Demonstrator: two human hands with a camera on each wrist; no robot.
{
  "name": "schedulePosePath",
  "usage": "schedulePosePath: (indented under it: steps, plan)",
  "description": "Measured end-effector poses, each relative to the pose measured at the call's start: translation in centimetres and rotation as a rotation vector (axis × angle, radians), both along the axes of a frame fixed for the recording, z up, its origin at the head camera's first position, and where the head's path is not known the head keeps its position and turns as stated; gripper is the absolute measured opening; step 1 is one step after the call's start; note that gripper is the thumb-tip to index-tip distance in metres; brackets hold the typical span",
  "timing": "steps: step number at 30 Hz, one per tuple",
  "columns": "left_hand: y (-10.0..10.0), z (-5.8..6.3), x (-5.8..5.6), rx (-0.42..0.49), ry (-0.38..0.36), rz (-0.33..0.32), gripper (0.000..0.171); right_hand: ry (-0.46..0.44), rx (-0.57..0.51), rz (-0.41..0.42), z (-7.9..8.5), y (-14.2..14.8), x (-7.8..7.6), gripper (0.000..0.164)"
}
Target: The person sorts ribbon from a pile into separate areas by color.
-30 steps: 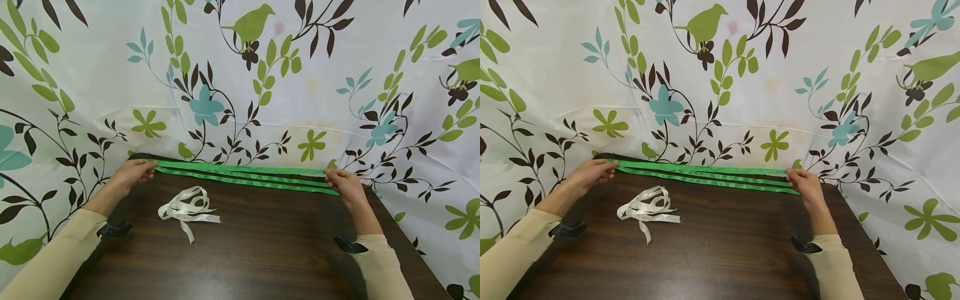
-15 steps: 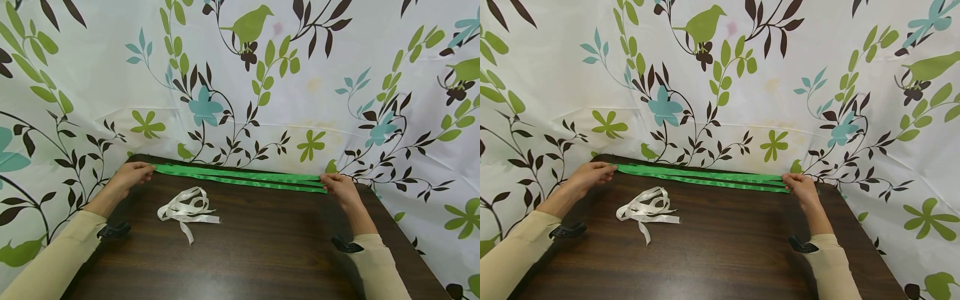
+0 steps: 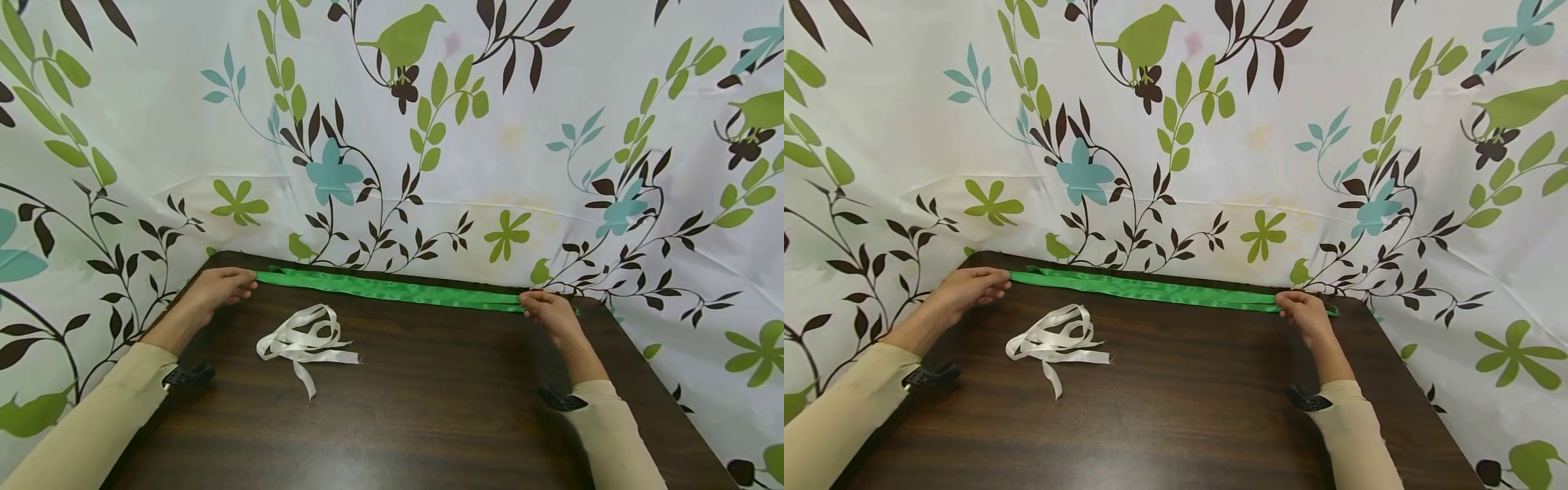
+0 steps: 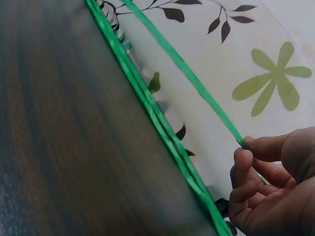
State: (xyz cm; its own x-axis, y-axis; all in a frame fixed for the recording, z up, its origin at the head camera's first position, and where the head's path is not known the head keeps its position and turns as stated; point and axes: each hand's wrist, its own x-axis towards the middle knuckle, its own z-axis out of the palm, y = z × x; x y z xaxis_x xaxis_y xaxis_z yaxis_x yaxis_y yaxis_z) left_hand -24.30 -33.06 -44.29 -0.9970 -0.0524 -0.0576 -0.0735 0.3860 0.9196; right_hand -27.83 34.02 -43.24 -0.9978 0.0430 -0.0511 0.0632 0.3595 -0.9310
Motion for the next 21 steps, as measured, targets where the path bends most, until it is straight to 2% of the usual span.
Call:
schedulePosePath:
  steps: [11,21]
  plan:
    - [-0.1,-0.9,-1.1,-0.059,0.020,-0.018,0.052,0.031,0.102,-0.001,-1.3,-0.9,-0.3,0.043]
    - [0.5,-1.4,-2.1,-0.109,0.008,-0.029,0.044,0.001,0.095,-0.037,-2.1,-0.4,-0.2,0.042]
